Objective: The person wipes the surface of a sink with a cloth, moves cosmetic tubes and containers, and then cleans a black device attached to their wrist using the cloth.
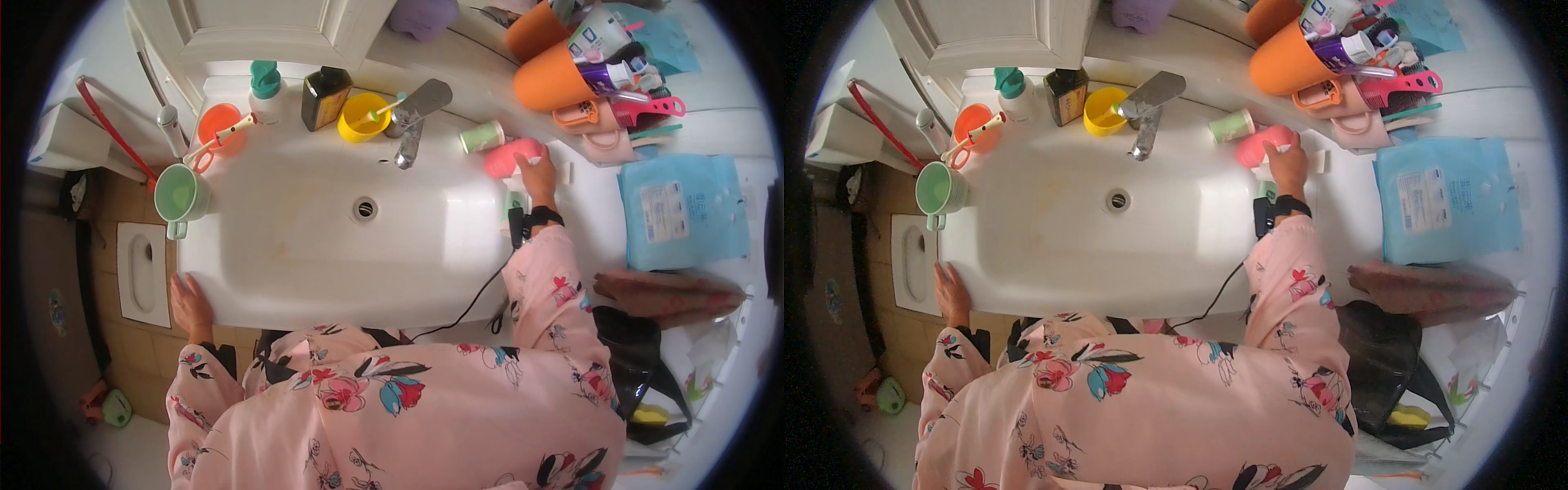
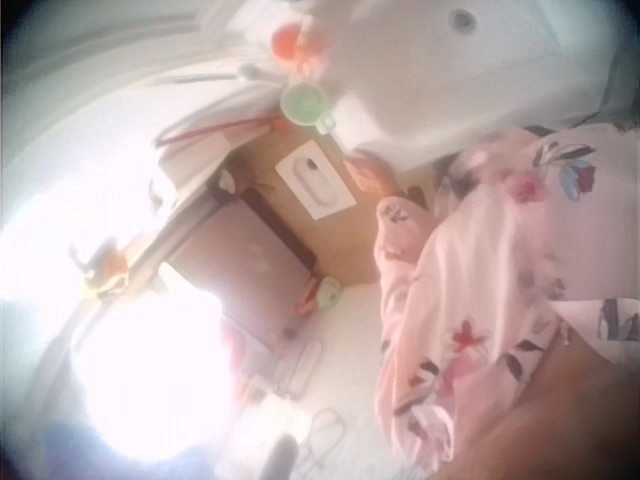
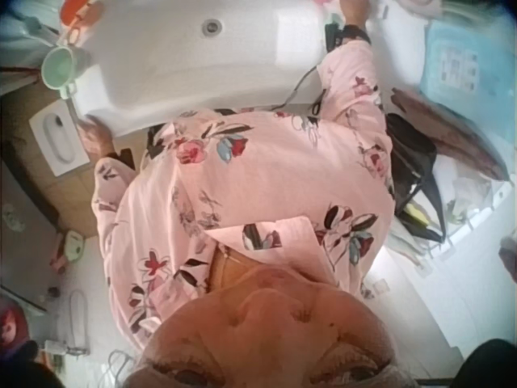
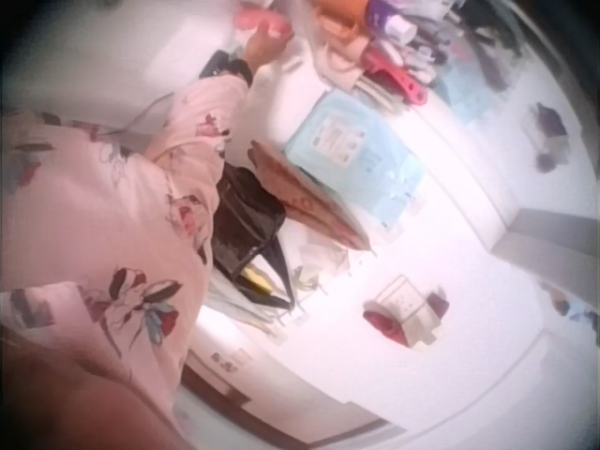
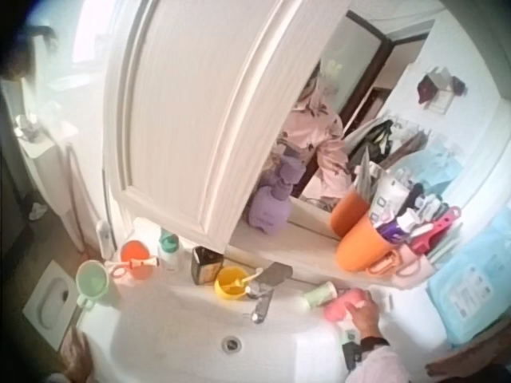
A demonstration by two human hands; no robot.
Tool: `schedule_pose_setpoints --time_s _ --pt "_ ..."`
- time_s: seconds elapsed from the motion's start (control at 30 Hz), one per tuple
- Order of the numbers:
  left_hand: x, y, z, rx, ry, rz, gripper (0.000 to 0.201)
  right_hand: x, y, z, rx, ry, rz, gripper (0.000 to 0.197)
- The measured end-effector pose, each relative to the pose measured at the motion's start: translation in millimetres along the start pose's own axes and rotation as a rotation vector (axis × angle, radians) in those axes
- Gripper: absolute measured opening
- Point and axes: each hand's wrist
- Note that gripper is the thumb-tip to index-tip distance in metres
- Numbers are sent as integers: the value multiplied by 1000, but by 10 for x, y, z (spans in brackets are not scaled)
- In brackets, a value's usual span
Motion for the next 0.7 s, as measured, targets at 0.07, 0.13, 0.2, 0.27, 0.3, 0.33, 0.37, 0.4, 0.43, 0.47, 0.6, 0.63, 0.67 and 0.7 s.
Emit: schedule_pose_setpoints --time_s 0.07,0.13,0.2,0.27,0.3,0.33,0.37,0.4,0.43,0.47,0.6,0.63,0.67,0.7 --pt "8 -53 -22 -37 -40 30 40 -58 89 99 -43 61 -10 77" --pt "41 -15 -30 -35 -39 44 40 -48 100 113 -38 67 -29 78" --pt "42 -52 -68 -28 -31 67 40 -43 117 52 -14 90 -48 80" --pt "48 -111 -115 -25 -37 69 40 -42 151 22 51 76 -65 80" --pt "53 -103 -112 -29 -40 62 40 -29 159 21 114 65 -77 81" --pt "45 -78 -108 -22 -20 33 40 -2 146 16 119 61 -81 81" --pt "29 -48 -85 -6 0 9 40 0 151 5 148 84 -73 81" --pt "30 -23 -69 -2 -2 8 40 11 154 -4 178 108 -65 81" --pt "37 1 -54 -8 -6 18 40 47 155 -14 181 109 -61 81" --pt "46 7 -50 -14 -3 29 40 86 139 -47 151 94 -50 82" --pt "12 3 -35 15 9 12 41 152 210 -194 90 65 -144 86" --pt "17 16 -19 2 18 15 41 173 223 -237 91 71 -148 86" --pt "36 -18 -21 -8 31 16 41 174 241 -279 99 84 -192 86" --pt "47 -54 -34 -4 44 11 41 171 254 -326 106 100 -238 86"
Point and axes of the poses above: each hand's wrist, its own x-axis towards the middle knuckle, its own y-axis out of the palm, z = x × y, and after that the axes turned 14 degrees about x, right-handed
